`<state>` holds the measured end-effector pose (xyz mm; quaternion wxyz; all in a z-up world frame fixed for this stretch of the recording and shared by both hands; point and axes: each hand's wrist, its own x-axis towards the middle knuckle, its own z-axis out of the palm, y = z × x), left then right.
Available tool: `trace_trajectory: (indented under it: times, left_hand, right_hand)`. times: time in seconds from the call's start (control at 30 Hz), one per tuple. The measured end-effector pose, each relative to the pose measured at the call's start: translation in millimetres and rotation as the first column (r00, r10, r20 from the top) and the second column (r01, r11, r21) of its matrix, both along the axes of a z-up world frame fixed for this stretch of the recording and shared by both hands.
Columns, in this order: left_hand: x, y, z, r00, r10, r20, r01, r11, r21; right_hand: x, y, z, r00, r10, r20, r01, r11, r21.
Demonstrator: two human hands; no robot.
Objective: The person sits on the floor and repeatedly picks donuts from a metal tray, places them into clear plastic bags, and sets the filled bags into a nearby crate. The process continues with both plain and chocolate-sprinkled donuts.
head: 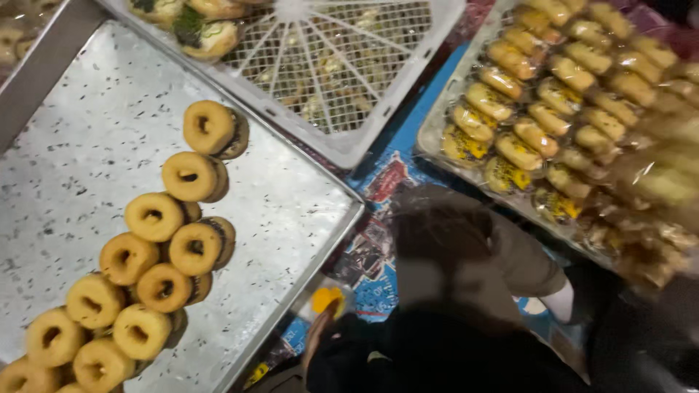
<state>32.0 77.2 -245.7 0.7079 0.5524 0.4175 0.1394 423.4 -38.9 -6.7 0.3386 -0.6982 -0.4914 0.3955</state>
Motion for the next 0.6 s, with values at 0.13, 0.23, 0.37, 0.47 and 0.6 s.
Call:
trace_trajectory:
  times: [0.13,0.23,0.37,0.47,0.6]
  left_hand:
    - [-14,4,24,0.984,0.023,0.177,-0.062,0.975,0.215]
    - [-9,4,54,0.969,0.015,0.249,-0.089,0.954,0.287]
    - [-10,-7,84,0.993,0.063,-0.1,-0.019,0.92,0.391]
    - [-22,-3,99,0.955,0.079,-0.285,0.03,0.932,0.36]
    - [-34,13,84,0.918,0.151,-0.367,0.007,0.918,0.395]
  right_hand:
    - [16,-15,-16,0.991,-0.07,0.112,0.07,0.998,0.006]
    - [15,-25,-11,0.979,-0.068,0.192,0.06,0.997,0.048]
    - [4,0,-13,0.966,0.078,0.246,-0.097,0.993,0.068]
    - [-5,23,-17,0.945,0.212,0.248,-0.237,0.969,0.073]
    - [-6,42,-8,0.89,0.373,0.262,-0.402,0.913,0.064]
